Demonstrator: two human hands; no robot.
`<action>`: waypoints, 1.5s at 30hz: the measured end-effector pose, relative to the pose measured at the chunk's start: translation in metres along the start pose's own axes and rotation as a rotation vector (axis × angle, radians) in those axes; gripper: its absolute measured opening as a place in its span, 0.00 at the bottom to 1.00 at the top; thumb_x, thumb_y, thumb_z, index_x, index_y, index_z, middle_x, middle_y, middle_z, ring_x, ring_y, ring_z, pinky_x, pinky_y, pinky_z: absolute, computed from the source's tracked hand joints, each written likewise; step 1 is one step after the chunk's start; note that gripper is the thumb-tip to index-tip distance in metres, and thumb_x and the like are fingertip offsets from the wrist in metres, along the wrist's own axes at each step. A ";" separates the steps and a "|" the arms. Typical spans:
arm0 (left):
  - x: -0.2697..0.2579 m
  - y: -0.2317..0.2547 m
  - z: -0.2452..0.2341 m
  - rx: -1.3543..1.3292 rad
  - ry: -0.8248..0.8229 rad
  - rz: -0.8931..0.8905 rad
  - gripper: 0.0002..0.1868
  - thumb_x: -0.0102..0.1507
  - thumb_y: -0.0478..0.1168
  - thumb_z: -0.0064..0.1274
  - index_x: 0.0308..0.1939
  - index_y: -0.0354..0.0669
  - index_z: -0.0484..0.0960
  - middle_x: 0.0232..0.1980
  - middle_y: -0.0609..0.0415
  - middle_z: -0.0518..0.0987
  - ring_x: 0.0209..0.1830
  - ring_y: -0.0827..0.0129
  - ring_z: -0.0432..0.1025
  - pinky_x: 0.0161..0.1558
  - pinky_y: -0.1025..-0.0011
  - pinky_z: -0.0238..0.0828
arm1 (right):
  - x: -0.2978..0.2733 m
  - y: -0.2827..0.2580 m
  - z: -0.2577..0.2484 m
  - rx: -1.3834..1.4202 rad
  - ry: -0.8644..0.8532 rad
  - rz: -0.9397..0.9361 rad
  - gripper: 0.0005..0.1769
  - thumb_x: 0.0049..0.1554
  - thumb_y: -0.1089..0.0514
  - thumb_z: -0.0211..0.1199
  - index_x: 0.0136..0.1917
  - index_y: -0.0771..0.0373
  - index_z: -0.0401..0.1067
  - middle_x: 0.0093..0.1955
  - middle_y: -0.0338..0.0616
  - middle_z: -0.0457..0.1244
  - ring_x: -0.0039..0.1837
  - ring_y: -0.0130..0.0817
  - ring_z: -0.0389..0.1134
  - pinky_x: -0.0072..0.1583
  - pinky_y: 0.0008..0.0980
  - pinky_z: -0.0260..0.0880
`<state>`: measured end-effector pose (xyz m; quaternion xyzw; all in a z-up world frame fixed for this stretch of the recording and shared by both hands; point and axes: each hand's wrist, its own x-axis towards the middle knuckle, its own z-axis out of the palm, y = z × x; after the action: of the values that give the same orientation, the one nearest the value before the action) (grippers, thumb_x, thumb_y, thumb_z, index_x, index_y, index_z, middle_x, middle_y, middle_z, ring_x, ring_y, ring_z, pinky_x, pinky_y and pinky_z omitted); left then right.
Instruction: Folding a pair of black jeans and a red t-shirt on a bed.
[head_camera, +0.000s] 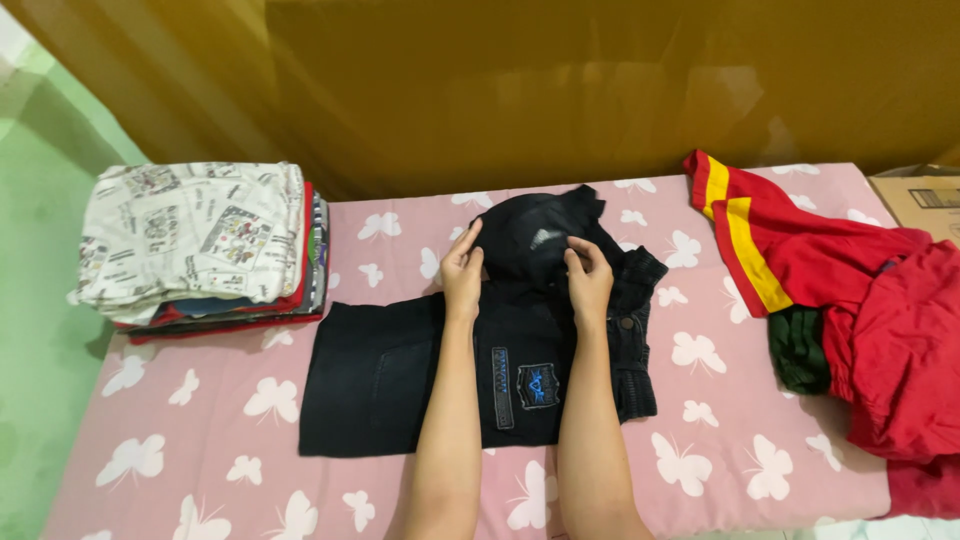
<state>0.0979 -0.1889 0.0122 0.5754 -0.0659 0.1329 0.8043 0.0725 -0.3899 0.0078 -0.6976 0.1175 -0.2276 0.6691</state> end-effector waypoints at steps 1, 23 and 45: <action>-0.002 0.008 -0.002 0.002 0.006 0.004 0.25 0.66 0.24 0.44 0.67 0.37 0.76 0.75 0.44 0.70 0.72 0.69 0.66 0.67 0.79 0.61 | 0.001 0.000 0.000 0.003 -0.007 -0.001 0.13 0.60 0.61 0.62 0.58 0.63 0.77 0.51 0.38 0.71 0.50 0.24 0.70 0.50 0.25 0.69; 0.004 -0.012 -0.031 -0.447 -0.048 -0.224 0.25 0.65 0.24 0.48 0.67 0.31 0.74 0.61 0.48 0.77 0.56 0.74 0.74 0.56 0.78 0.72 | -0.042 -0.026 0.069 -0.205 -0.341 -0.347 0.20 0.55 0.65 0.63 0.62 0.62 0.75 0.57 0.47 0.70 0.57 0.38 0.72 0.58 0.34 0.73; 0.015 -0.038 -0.070 -0.396 0.149 -0.040 0.21 0.69 0.28 0.46 0.66 0.26 0.79 0.67 0.44 0.80 0.68 0.71 0.73 0.71 0.75 0.63 | -0.040 -0.019 0.071 -0.501 -0.614 -0.453 0.19 0.58 0.65 0.59 0.62 0.54 0.77 0.69 0.36 0.68 0.75 0.41 0.62 0.76 0.51 0.49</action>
<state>0.1203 -0.1325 -0.0408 0.3957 -0.0196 0.1438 0.9068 0.0685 -0.3073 0.0197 -0.8812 -0.1905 -0.1152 0.4170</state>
